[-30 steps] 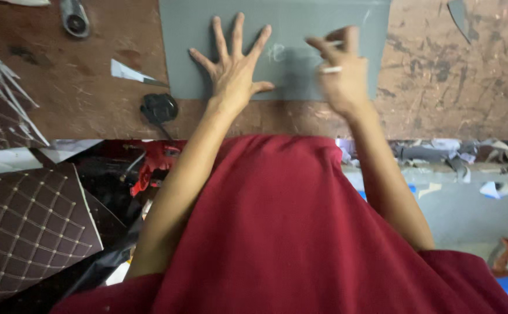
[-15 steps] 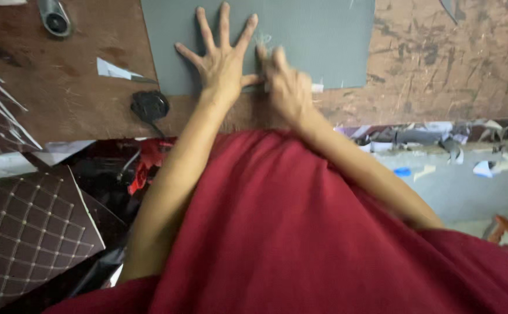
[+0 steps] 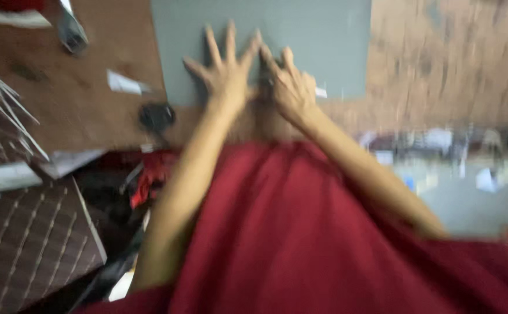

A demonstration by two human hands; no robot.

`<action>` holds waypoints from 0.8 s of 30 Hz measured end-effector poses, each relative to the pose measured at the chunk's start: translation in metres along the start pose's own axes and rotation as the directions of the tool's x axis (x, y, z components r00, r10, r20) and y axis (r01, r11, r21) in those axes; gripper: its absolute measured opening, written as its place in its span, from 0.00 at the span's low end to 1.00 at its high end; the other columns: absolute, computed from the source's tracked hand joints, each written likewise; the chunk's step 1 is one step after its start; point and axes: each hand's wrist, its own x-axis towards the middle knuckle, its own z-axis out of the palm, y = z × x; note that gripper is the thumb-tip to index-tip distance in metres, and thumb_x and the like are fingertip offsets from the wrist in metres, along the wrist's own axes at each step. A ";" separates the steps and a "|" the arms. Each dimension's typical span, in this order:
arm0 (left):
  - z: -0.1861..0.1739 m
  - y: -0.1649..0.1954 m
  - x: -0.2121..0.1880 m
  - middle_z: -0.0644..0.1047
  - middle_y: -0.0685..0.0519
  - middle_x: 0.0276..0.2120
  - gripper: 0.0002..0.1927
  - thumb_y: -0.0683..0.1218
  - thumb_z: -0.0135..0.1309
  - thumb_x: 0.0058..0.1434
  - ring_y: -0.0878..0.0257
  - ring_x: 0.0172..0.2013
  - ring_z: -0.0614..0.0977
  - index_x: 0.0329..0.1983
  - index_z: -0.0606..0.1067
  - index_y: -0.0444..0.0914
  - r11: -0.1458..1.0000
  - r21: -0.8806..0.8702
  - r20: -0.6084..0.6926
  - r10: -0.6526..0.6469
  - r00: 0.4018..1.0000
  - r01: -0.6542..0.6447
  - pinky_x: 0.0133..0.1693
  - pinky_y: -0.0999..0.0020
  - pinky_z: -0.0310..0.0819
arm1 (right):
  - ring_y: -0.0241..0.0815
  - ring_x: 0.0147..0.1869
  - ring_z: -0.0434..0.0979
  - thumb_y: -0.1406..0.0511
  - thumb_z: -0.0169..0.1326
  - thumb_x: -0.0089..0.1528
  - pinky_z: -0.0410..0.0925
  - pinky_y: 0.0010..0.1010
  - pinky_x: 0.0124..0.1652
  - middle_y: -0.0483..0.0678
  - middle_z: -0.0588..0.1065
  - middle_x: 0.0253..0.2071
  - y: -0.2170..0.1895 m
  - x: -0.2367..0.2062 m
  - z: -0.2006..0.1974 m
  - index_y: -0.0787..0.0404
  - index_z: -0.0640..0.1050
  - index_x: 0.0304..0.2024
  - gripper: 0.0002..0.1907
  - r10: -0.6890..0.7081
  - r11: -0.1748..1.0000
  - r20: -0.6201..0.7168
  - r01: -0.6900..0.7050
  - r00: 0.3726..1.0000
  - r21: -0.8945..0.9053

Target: The person cuts a strip from a sheet of gray fabric with scissors, folds and sets aside the cut pieces, then measures the fabric with a tape measure and marks lines on it with a pen along a straightedge.

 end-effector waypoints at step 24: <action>-0.010 -0.003 -0.013 0.42 0.46 0.77 0.64 0.67 0.74 0.36 0.30 0.72 0.39 0.75 0.50 0.67 0.995 -0.054 -0.071 0.078 0.994 -0.082 0.51 0.03 0.37 | 0.41 0.43 0.77 0.52 0.41 0.62 0.72 0.32 0.46 0.47 0.71 0.41 0.078 -0.058 0.008 0.48 0.67 0.66 0.29 0.018 0.771 -0.204 0.116 0.979 0.626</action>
